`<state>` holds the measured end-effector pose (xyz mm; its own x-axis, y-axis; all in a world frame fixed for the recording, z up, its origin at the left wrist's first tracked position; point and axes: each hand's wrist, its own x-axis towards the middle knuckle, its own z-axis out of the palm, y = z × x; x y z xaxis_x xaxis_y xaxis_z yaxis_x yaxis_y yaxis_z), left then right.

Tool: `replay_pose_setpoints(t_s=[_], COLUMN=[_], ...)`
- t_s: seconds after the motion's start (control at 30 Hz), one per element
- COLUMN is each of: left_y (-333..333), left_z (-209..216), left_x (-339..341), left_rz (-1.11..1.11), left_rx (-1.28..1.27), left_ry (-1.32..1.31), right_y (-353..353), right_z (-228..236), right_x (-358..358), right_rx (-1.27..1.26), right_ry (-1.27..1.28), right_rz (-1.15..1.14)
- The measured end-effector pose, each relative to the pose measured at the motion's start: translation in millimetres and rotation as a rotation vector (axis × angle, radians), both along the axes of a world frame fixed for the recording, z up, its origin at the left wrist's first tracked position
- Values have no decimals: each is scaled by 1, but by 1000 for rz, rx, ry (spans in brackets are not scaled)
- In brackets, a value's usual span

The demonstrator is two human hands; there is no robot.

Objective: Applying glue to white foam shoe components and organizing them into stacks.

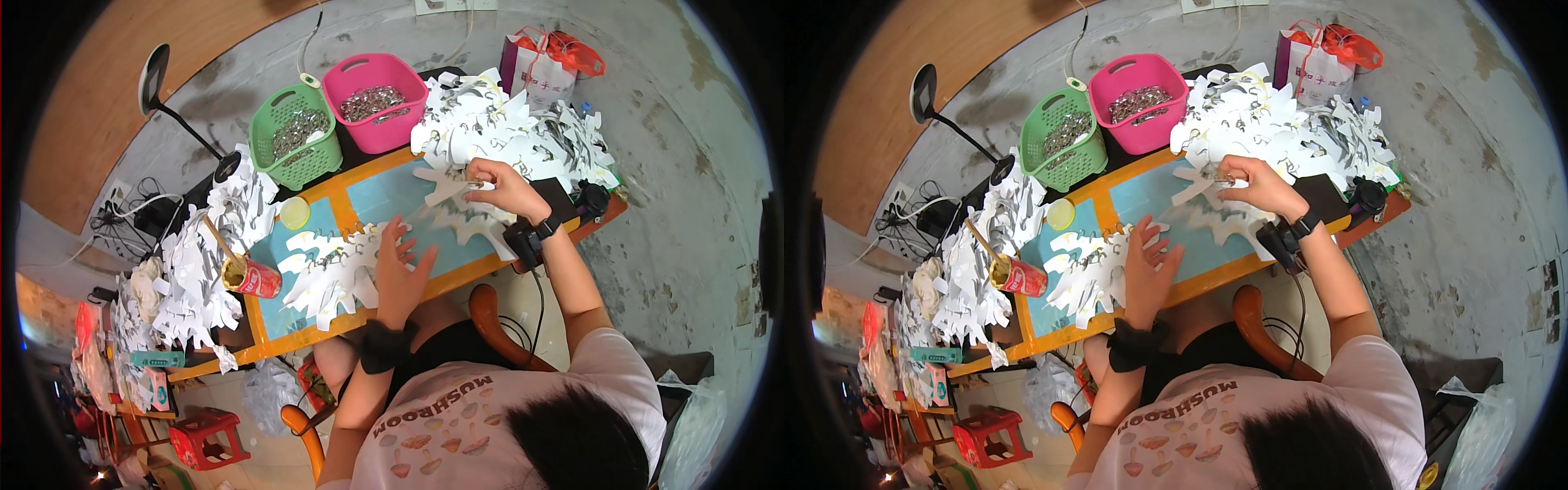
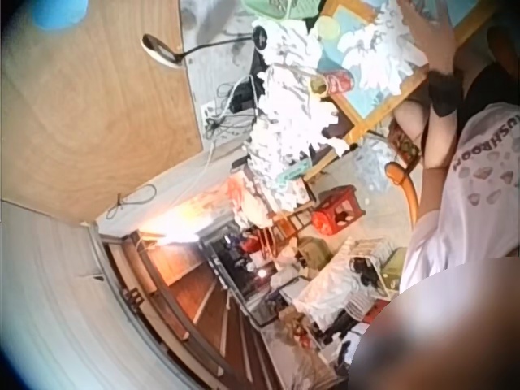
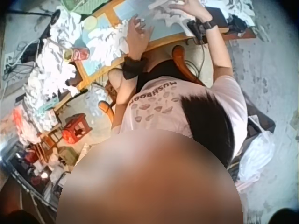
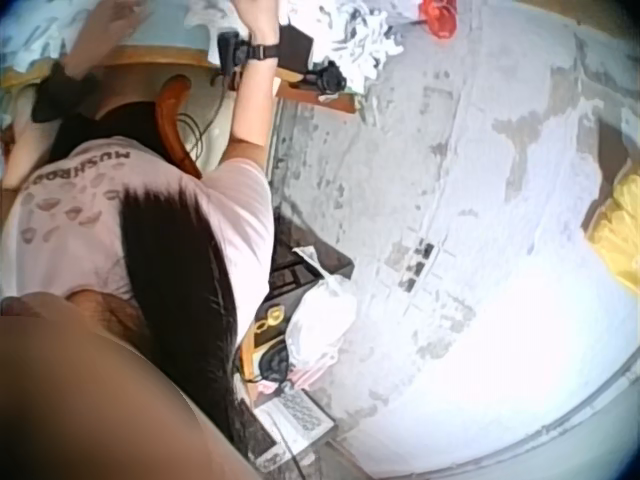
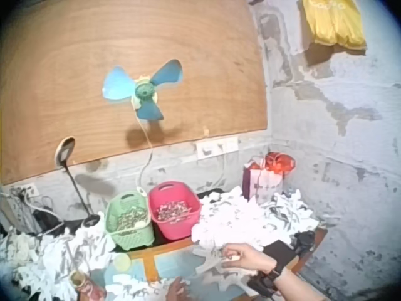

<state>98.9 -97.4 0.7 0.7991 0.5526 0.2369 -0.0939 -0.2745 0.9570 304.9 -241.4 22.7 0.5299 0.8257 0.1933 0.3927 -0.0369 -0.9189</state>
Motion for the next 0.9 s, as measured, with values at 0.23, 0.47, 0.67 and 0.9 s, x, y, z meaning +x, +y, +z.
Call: replay_pose_setpoints(t_s=[0.23, 0.47, 0.67, 0.9], left_y=[10, 7, -9, -26], left_z=[-4, -20, -1, -29], left_x=[31, 36, 67, 79], left_rz=[-252, 191, -153, -229], left_rx=[-448, 655, 238, -254], left_ry=[-49, 30, 416, -59], right_y=[20, 13, -7, -2], right_z=[3, -1, -23, -27], right_x=[-38, -34, -16, -39], right_rx=[-19, -32, 97, 174], right_ry=[11, -178, -218, 454], right_rz=[75, -266, -381, -426])
